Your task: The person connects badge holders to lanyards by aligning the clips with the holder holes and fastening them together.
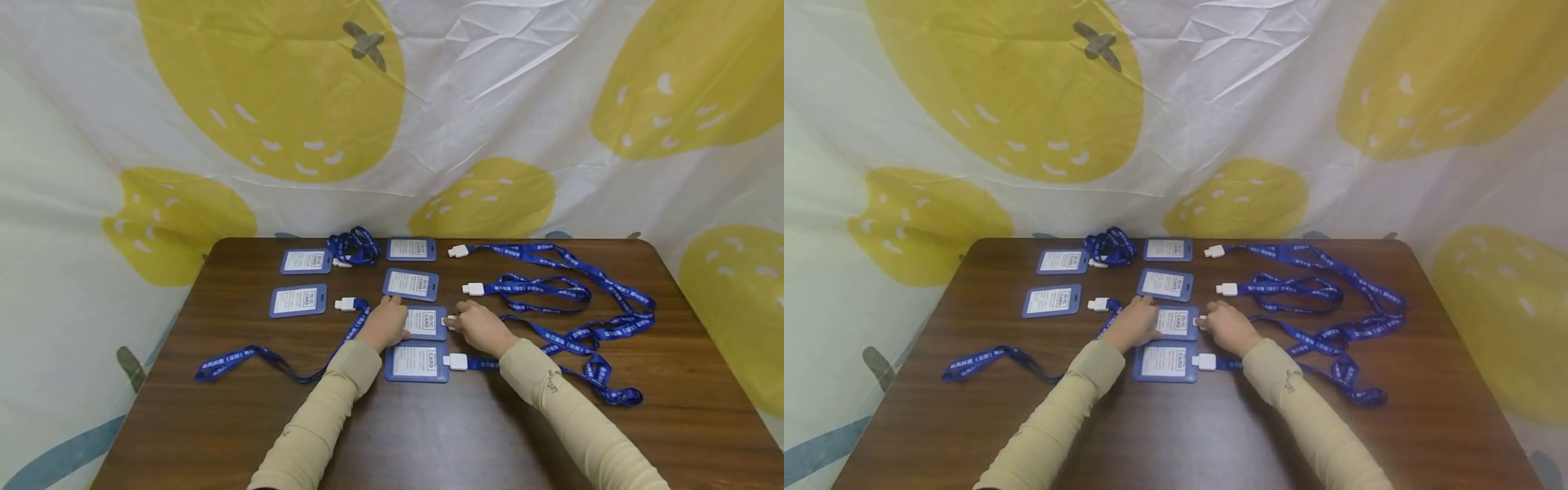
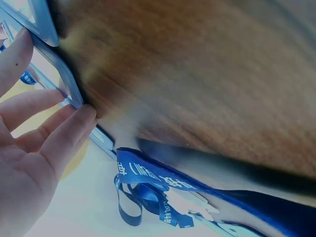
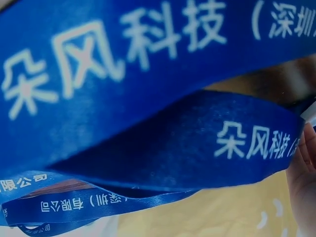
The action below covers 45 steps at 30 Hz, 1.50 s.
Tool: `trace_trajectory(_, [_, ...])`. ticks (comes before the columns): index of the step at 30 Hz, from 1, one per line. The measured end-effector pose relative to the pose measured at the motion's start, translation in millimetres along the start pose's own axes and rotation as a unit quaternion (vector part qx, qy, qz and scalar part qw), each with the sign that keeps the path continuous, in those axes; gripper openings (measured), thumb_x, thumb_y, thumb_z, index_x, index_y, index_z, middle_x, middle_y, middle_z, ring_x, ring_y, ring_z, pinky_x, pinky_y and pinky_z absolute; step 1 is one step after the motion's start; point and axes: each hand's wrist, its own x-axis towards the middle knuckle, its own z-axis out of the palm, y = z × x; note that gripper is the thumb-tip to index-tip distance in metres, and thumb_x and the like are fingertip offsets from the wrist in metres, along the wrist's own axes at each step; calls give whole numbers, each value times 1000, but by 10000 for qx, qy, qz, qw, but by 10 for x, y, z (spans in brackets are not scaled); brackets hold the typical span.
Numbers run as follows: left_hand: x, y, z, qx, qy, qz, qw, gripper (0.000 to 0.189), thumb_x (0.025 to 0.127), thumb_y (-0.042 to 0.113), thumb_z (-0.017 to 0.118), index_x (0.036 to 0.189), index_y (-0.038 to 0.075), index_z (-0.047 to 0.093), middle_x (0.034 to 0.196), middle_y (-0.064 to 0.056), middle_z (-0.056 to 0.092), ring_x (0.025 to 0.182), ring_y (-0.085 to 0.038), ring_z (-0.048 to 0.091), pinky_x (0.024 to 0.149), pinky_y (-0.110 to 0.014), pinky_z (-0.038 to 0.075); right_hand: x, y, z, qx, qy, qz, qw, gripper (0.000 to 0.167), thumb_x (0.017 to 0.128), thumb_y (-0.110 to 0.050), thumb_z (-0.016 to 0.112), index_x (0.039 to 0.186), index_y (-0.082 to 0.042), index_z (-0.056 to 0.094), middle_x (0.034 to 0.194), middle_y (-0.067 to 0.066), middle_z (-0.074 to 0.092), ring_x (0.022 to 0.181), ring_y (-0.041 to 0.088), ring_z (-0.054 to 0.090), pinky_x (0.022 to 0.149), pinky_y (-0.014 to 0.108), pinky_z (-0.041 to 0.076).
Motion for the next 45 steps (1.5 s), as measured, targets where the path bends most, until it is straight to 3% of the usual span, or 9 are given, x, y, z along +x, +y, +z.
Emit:
trace_trajectory(4, [-5,-5,-1,6,53,60,10000,36,76,31,73,96,2,68,104,-15,54,95,-28,48,83,-35,46,2,2,14,26,-28,112,9999,27,74,3,67,96,-11,73,66,2,43,59,17,44,51,27,39])
trace_trajectory(15, [7,-12,18,50,146,151,9998,36,76,31,74,95,1,68,102,-15,54,94,-29,49,83,-35,46,24,8,22,-643,-133,-208,9976,24,76,1,66,95,-11,73,76,6,52,69,21,49,56,33,46])
trace_trajectory(23, [21,-22,20,-60,193,95,9997,38,75,32,74,93,0,68,102,-15,54,95,-29,48,84,-35,46,-5,16,31,-294,151,-40,9994,17,82,-7,65,95,-13,73,72,3,48,65,20,49,55,31,45])
trace_trajectory(28, [8,-34,27,-206,327,42,9992,38,72,32,76,90,-1,68,98,-15,54,93,-29,49,83,-36,46,-21,15,43,-3,256,186,9995,19,77,-4,69,94,-12,73,70,4,52,62,20,53,54,32,46])
trace_trajectory(34, [11,-74,53,-414,329,23,9986,34,71,30,77,84,1,66,94,-13,54,90,-29,49,82,-36,45,-12,11,11,272,198,439,9985,26,74,-3,70,99,0,68,85,10,65,77,25,63,67,37,51])
trace_trajectory(40, [-3,-118,46,-630,428,176,9969,39,70,29,78,92,0,64,96,-13,55,92,-29,50,83,-37,44,-17,23,-29,370,73,561,9977,30,73,-4,71,102,2,65,90,11,66,80,26,63,71,37,51])
trace_trajectory(45, [-27,-136,28,-770,506,269,9954,47,72,27,76,104,-3,61,99,-15,56,94,-31,52,84,-38,45,-21,41,-41,453,127,577,9972,24,77,-7,68,99,2,66,87,11,67,78,25,64,70,38,51])
